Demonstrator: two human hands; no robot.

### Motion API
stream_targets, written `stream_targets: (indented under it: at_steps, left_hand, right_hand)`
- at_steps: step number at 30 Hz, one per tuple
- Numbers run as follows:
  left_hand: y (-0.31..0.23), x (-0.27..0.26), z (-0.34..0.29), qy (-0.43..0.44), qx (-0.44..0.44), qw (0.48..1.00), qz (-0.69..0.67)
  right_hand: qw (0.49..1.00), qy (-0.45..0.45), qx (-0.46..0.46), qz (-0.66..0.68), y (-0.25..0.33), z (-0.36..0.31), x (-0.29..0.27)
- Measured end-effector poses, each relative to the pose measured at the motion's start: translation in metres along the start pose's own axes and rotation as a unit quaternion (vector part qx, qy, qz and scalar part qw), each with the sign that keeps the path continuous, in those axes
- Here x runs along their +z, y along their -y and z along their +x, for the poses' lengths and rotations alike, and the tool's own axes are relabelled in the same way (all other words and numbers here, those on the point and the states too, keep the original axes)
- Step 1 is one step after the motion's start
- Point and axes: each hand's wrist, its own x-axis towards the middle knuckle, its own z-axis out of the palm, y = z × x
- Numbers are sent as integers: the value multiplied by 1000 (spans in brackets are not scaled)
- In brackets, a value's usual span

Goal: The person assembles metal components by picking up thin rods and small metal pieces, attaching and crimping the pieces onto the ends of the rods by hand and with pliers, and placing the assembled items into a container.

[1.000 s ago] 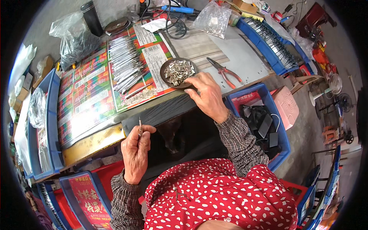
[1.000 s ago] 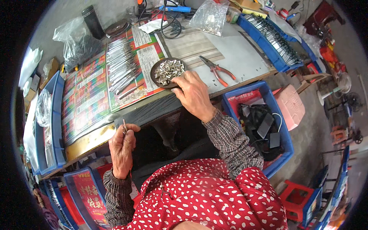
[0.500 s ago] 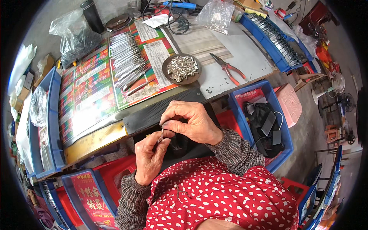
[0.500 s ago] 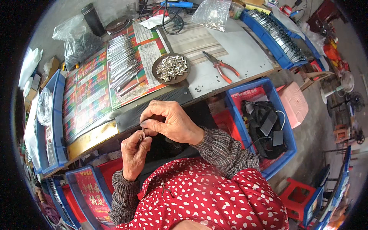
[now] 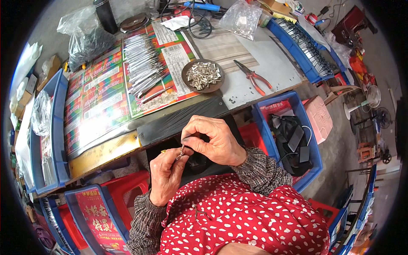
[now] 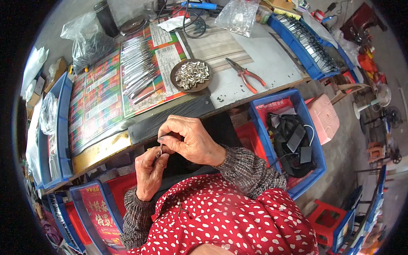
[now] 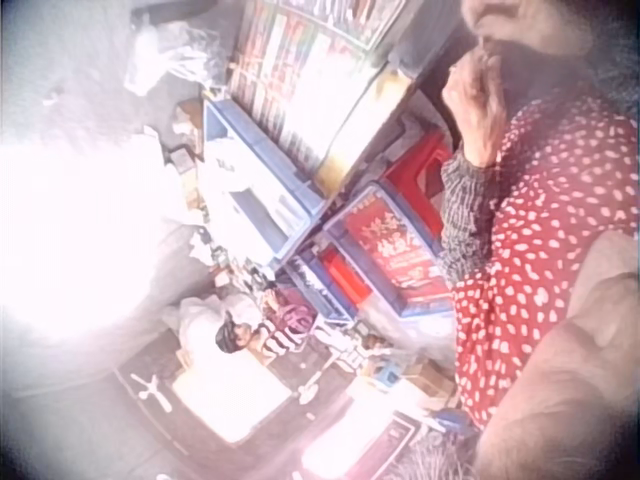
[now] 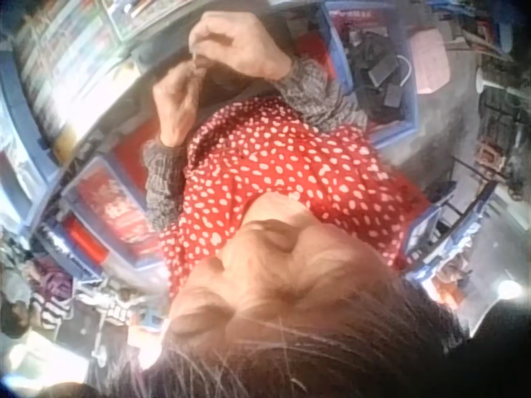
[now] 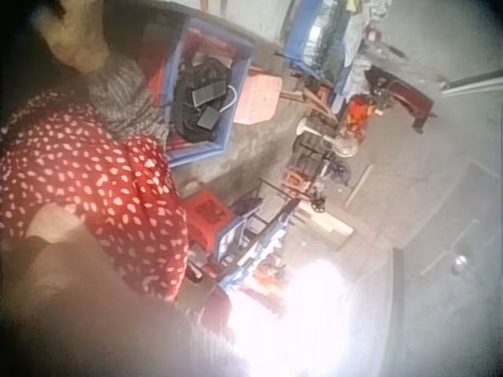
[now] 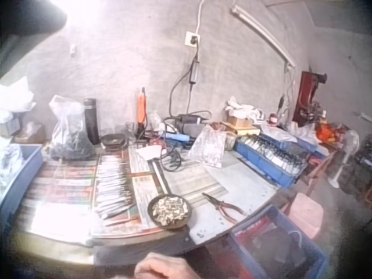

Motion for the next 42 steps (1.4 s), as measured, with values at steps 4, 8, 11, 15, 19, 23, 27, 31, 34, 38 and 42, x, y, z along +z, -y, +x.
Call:
stream_targets:
  at_steps: [4, 8, 11, 15, 19, 23, 27, 31, 34, 38, 42]
  left_hand:
    - [1, 4, 1, -14, 6, 1000, 4]
    - [0, 8, 5, -16, 4, 1000, 16]
    - [-9, 2, 7, -6, -9, 1000, 18]
    - [-5, 3, 4, 4, -52, 998, -24]
    - [-2, 3, 1, 47, -112, 988, -96]
    - [-8, 3, 3, 65, -119, 987, -84]
    - [-13, 4, 5, 53, -124, 988, -72]
    - [-12, 5, 5, 33, -132, 986, -94]
    - [-9, 4, 2, 18, -122, 987, -106]
    - [-8, 2, 0, 14, -122, 987, -108]
    - [-10, 2, -2, 6, -120, 986, -112]
  right_hand:
    - [999, 26, -6, 28, -2, 1, -3]
    - [997, 22, 33, 60, -6, -7, -8]
    - [998, -6, 33, -60, -5, -7, -24]
    - [914, -163, 17, -371, -30, -3, -91]
    - [772, -168, 86, -607, -72, -15, -150]
    - [776, -166, 128, -595, -93, -20, -160]
    - [764, -151, 110, -617, -97, -17, -155]
    - [752, -186, 65, -629, -109, -17, -159]
    - [799, -258, 35, -541, -100, -28, -152]
    - [900, -356, 197, -156, -47, -46, -130]
    - [986, -73, 102, -114, -9, -65, -98]
